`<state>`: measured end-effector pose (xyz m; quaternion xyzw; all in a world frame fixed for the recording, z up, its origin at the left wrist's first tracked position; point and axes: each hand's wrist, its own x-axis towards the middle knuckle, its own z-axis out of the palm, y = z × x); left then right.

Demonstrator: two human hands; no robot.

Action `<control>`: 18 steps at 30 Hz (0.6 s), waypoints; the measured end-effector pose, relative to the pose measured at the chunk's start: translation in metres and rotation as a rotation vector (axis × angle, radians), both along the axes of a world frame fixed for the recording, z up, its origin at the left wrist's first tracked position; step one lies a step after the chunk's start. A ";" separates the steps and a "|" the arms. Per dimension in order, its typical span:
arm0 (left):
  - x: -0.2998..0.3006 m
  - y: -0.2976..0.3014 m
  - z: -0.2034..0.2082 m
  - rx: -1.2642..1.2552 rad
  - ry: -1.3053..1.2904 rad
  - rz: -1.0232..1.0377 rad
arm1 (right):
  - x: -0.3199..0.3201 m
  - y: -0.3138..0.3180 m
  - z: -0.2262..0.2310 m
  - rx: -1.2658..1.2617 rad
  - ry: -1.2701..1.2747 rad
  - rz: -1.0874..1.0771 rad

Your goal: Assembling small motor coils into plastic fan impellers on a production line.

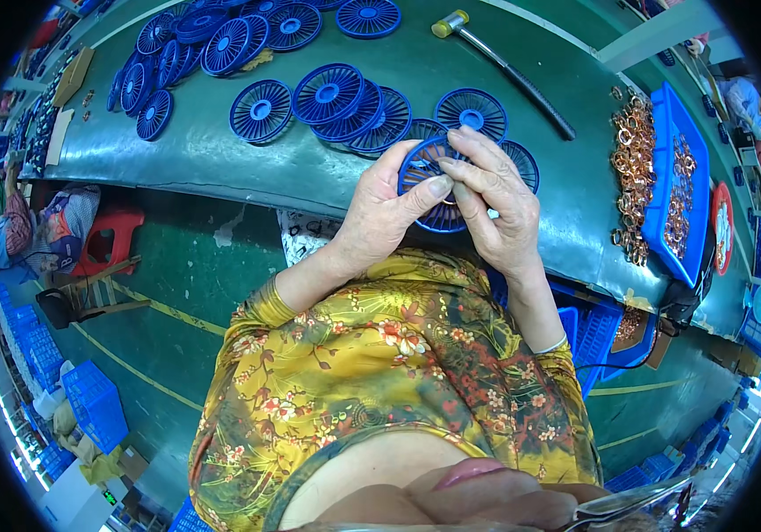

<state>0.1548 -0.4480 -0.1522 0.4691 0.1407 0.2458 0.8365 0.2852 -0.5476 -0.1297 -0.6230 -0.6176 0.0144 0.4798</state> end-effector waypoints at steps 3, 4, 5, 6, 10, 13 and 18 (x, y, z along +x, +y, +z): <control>0.000 0.000 0.005 -0.172 0.004 -0.020 | -0.001 -0.003 0.001 -0.052 -0.160 -0.093; 0.000 0.000 0.000 -0.163 -0.002 -0.042 | -0.001 -0.004 0.003 -0.073 -0.222 -0.116; 0.000 -0.001 0.000 -0.214 -0.015 -0.040 | -0.001 -0.004 0.003 -0.076 -0.272 -0.139; 0.001 -0.003 0.000 -0.264 -0.028 -0.037 | -0.003 -0.005 0.003 -0.081 -0.312 -0.172; 0.001 -0.004 0.001 -0.376 -0.010 -0.072 | -0.018 -0.007 0.000 -0.118 -0.368 -0.350; -0.001 -0.003 -0.002 -0.422 -0.010 -0.117 | -0.020 -0.007 -0.005 -0.119 -0.343 -0.350; -0.012 -0.007 -0.006 -0.351 -0.052 -0.187 | -0.009 -0.015 0.012 -0.168 -0.301 -0.043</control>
